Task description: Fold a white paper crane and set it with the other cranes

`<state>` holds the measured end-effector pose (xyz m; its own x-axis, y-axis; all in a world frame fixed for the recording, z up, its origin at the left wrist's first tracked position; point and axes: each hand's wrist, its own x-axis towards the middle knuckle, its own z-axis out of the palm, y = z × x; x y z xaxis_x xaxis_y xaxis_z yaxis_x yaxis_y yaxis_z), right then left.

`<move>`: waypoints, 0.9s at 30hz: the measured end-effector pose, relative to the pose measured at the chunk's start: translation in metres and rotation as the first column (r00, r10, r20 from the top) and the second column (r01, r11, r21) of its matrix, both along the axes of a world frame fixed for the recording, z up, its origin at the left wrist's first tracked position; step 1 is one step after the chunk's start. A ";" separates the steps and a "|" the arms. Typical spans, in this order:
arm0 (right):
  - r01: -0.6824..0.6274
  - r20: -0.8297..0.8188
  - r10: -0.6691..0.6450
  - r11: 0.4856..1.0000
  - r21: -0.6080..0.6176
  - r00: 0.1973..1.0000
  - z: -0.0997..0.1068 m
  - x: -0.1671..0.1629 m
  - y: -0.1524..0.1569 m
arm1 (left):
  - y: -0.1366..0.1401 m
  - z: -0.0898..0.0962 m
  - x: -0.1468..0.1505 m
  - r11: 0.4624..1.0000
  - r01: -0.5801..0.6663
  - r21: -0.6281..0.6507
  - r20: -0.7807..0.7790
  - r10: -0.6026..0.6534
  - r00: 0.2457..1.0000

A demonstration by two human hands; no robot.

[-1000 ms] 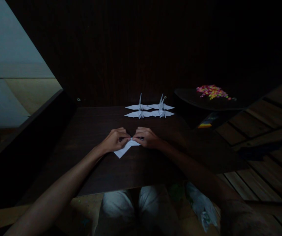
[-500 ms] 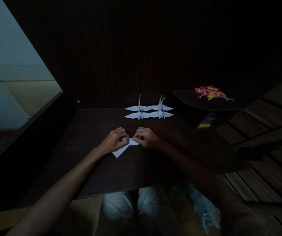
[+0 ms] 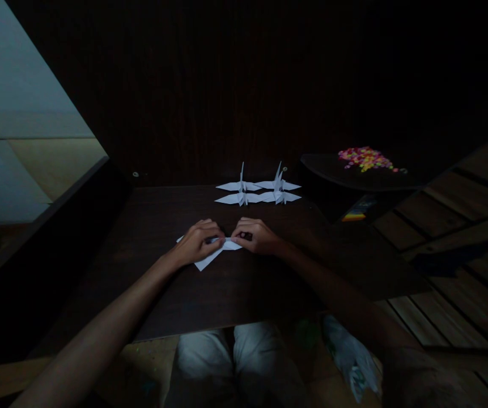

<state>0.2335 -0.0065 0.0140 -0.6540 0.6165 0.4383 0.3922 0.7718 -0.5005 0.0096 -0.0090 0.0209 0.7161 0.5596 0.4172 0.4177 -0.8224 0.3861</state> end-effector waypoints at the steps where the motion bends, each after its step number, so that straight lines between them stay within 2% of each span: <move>1: 0.006 0.003 -0.006 1.000 -0.007 1.000 0.001 0.001 0.000 | 0.000 0.000 0.000 1.000 0.007 -0.012 0.007 -0.007 1.000; 4: 0.018 0.007 -0.018 1.000 -0.012 1.000 0.002 0.005 0.003 | 0.003 -0.002 -0.004 0.998 0.004 -0.059 0.041 -0.002 0.999; 10: 0.062 0.008 -0.062 0.997 -0.036 0.998 -0.001 0.011 0.007 | 0.010 -0.006 -0.017 0.993 -0.080 -0.089 0.064 0.086 0.994; 27: 0.064 0.018 -0.063 0.998 -0.019 0.998 -0.003 0.013 0.008 | 0.008 -0.002 -0.015 0.997 -0.080 -0.019 0.008 0.080 0.997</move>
